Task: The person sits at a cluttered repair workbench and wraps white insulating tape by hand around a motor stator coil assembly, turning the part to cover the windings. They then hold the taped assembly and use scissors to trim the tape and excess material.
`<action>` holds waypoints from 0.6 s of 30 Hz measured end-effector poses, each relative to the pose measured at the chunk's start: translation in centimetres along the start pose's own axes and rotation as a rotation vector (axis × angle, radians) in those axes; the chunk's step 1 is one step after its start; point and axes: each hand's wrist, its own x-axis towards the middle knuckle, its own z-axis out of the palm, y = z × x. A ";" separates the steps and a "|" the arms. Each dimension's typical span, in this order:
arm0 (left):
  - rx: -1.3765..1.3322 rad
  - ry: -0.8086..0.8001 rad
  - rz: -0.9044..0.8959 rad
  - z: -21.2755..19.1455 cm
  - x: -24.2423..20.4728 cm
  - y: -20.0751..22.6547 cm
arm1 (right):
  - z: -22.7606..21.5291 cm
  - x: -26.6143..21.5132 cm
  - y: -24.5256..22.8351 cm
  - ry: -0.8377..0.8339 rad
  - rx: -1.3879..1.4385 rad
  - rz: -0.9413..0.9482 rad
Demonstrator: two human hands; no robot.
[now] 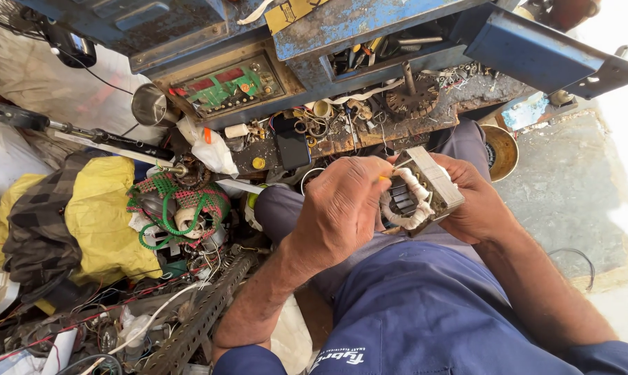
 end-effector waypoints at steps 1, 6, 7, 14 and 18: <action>-0.017 0.030 -0.040 0.1 0.0 0.0 | -0.1 0.0 0.0 -0.001 0.011 0.005; -0.124 0.131 -0.170 0.7 -0.5 -0.1 | -0.1 0.1 0.0 -0.024 0.008 0.004; -0.160 0.141 -0.203 0.7 -0.6 -0.2 | -0.1 0.1 0.0 -0.017 0.004 0.008; -0.045 0.190 -0.199 1.6 -1.4 0.1 | -0.1 0.1 0.0 0.029 -0.007 0.016; 0.041 0.167 -0.038 1.2 -1.8 0.2 | -0.3 0.0 0.2 0.023 -0.024 0.020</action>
